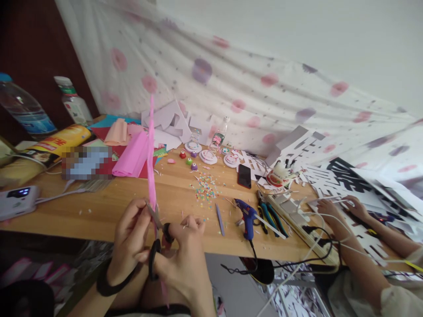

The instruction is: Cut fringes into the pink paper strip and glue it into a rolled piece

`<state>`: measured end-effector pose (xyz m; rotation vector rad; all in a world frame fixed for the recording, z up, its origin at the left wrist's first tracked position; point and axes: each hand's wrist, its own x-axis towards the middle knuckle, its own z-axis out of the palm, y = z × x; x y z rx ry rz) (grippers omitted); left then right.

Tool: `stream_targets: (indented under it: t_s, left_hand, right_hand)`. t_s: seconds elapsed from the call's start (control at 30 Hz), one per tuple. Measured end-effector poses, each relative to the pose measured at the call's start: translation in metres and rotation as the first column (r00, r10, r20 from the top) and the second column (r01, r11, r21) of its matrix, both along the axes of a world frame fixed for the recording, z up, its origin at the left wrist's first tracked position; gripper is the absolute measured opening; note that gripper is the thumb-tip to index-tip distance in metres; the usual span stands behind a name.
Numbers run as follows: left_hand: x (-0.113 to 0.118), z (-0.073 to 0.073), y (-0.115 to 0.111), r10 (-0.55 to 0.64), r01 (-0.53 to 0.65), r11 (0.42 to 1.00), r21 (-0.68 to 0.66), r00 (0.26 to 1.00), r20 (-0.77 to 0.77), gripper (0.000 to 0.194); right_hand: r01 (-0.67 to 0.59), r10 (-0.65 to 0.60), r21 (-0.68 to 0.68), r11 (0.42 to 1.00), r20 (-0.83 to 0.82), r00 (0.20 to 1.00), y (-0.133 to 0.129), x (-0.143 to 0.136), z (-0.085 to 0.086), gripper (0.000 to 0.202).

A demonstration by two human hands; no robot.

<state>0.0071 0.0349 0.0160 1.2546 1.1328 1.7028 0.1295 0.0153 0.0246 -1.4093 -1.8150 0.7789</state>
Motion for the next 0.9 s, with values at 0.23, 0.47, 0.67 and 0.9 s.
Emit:
stream_targets:
  t_s: [0.23,0.47,0.67,0.9]
  left_hand:
    - [0.002,-0.002,-0.004,0.040,-0.039,0.999,0.031,0.998,-0.043,0.022]
    - [0.006,0.000,-0.007,-0.015,0.021,0.997,-0.078,0.997,0.079,0.028]
    - [0.009,-0.002,-0.008,-0.023,0.060,0.981,-0.185,0.981,0.193,0.032]
    - [0.011,-0.001,-0.008,0.012,0.022,0.980,-0.196,0.985,0.174,0.034]
  right_hand:
    - [-0.008,0.004,0.042,0.999,0.102,0.995,-0.004,0.003,0.001,0.041]
    - [0.002,-0.013,0.078,0.997,0.135,0.991,-0.006,0.001,-0.003,0.032]
    - [0.000,-0.012,0.081,0.997,0.137,0.990,-0.008,0.003,-0.005,0.031]
    - [0.014,-0.022,0.072,0.997,0.119,0.993,-0.008,0.001,-0.011,0.034]
